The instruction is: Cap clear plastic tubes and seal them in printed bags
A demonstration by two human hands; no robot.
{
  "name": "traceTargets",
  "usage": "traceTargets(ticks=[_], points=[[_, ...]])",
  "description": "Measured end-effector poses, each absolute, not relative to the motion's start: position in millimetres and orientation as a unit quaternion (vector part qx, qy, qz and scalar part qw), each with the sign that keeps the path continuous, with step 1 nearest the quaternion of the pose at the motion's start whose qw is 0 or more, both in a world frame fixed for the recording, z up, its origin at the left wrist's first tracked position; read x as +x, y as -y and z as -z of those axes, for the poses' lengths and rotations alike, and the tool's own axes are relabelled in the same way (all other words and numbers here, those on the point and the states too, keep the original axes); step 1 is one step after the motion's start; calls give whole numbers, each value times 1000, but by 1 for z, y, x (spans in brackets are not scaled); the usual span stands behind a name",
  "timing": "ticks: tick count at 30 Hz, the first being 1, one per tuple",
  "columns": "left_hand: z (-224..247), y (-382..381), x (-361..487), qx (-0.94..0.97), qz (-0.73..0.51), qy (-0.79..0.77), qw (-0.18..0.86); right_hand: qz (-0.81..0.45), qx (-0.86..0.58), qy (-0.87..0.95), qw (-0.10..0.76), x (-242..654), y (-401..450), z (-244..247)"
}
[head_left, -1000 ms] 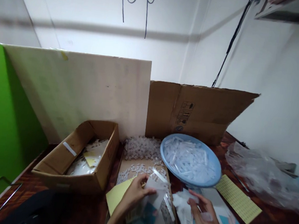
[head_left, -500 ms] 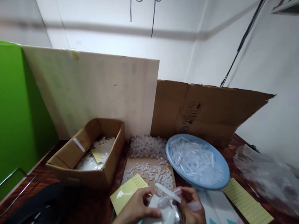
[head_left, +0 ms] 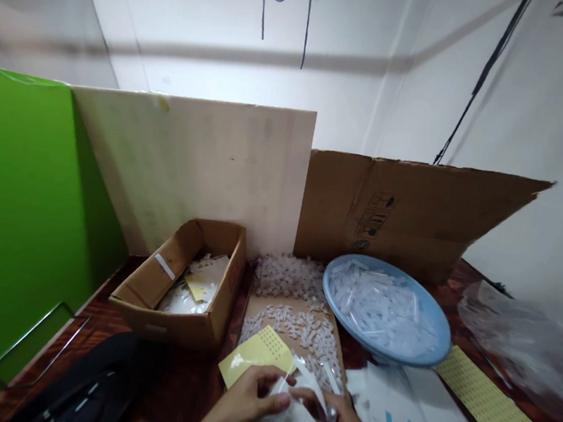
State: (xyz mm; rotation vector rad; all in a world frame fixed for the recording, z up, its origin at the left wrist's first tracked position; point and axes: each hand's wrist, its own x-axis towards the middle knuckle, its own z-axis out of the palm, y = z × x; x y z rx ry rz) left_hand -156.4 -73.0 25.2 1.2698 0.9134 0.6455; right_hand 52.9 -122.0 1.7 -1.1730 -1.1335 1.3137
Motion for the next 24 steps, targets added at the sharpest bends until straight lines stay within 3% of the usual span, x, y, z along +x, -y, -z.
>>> traceTargets(ticks=[7,11,15,19,24], points=[[-18,80,-165,541,-367,-356,668,-543,-422,351,635,61,106,-13],[-16,81,-166,537,-357,-349,680,-523,-438,313,662,60,107,-5],[-21,82,-165,546,-364,-345,671,-551,-401,354,641,47,111,-1],[-25,82,-165,546,-377,-359,657,-503,-419,443,613,42,115,-11],[-19,79,-168,563,-375,-386,627,-468,-456,598,465,55,120,-9]])
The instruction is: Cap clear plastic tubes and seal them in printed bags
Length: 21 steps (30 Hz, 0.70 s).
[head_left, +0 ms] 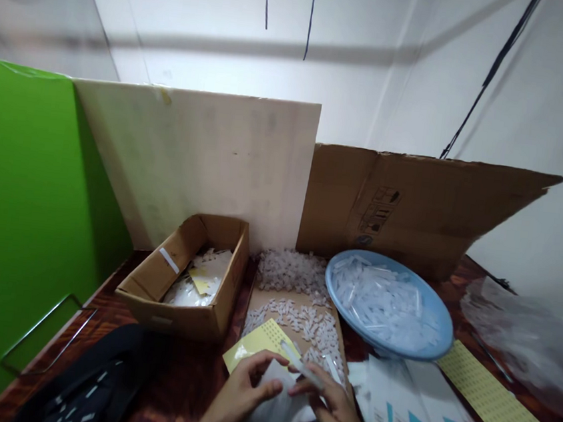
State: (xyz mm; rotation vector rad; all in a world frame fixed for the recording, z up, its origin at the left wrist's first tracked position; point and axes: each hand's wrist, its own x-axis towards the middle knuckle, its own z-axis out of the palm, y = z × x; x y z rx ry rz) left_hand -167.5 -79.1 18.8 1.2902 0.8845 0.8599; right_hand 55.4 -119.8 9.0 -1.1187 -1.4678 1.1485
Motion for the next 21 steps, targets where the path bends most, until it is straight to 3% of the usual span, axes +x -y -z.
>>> traceTargets(ticks=[3,7,12,17,21], points=[[-17,79,-166,567,-367,-400,619,-496,-479,586,425,61,122,3],[-21,81,-161,557,-363,-373,647,-462,-484,593,448,60,122,3],[-24,79,-158,567,-352,-412,620,-464,-492,614,407,48,118,-3],[-25,78,-158,553,-408,-523,504,-435,-518,501,540,25,112,20],[-25,92,-146,651,-411,-535,348,-465,-462,503,563,10,114,19]])
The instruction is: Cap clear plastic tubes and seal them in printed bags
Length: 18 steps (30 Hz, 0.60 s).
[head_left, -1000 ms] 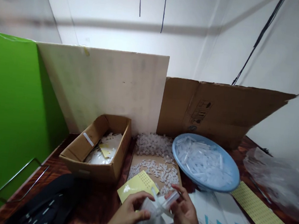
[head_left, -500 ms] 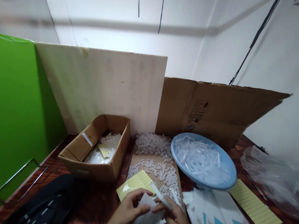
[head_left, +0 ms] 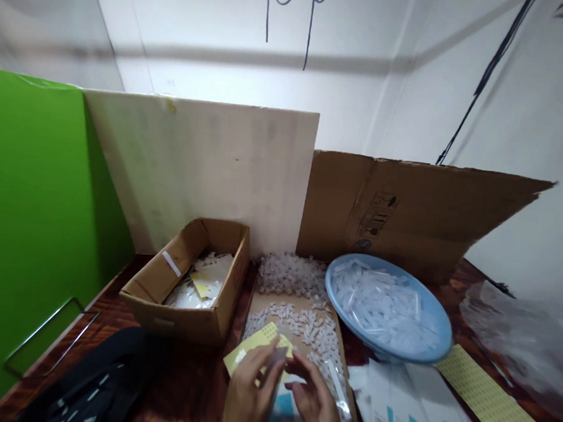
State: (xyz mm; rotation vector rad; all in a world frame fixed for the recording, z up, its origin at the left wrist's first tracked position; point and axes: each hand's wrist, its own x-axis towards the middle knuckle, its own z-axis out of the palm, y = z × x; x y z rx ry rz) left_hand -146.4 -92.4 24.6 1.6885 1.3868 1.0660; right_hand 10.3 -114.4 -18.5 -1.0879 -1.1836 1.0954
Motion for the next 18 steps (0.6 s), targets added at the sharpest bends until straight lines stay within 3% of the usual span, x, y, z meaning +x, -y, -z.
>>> traceTargets(ticks=[5,10,18], points=[[-29,106,-140,811,-364,-404,215,-441,-496,497,558,16,113,-6],[-43,102,-144,834,-358,-376,184,-393,-511,519,561,26,111,-9],[-33,92,-132,801,-420,-407,128,-331,-489,653,475,18,112,17]])
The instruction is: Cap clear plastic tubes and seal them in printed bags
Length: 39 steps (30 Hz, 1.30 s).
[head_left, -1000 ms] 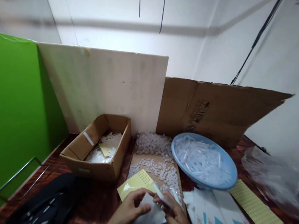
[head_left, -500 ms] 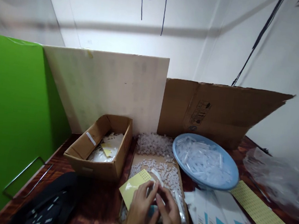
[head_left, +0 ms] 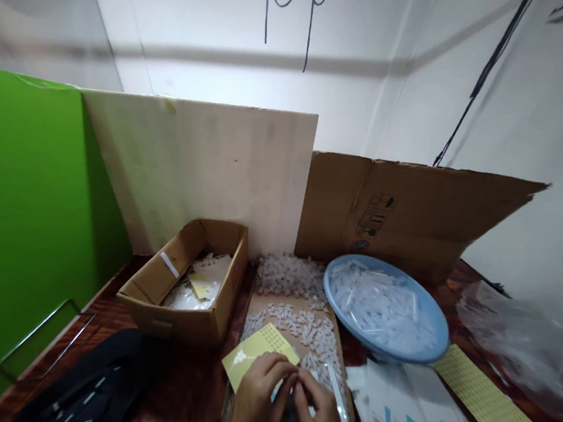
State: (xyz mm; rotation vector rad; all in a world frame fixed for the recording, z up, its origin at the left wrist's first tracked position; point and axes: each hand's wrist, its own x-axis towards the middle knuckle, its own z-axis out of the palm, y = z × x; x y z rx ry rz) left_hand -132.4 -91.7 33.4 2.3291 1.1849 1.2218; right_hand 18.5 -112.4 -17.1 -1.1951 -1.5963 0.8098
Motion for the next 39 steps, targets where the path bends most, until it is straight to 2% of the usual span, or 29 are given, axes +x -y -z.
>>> traceTargets(ticks=[7,14,28,35,39], points=[[-32,84,-144,868,-337,-357,70,-263,-477,705,453,16,114,17],[-45,82,-154,856,-338,-353,170,-258,-451,714,470,16,117,12],[-51,78,-158,851,-324,-364,194,-292,-445,726,436,23,118,7],[-50,75,-161,842,-330,-376,204,-297,-472,656,509,13,122,3],[-52,74,-161,836,-339,-388,189,-297,-484,640,518,11,122,2]])
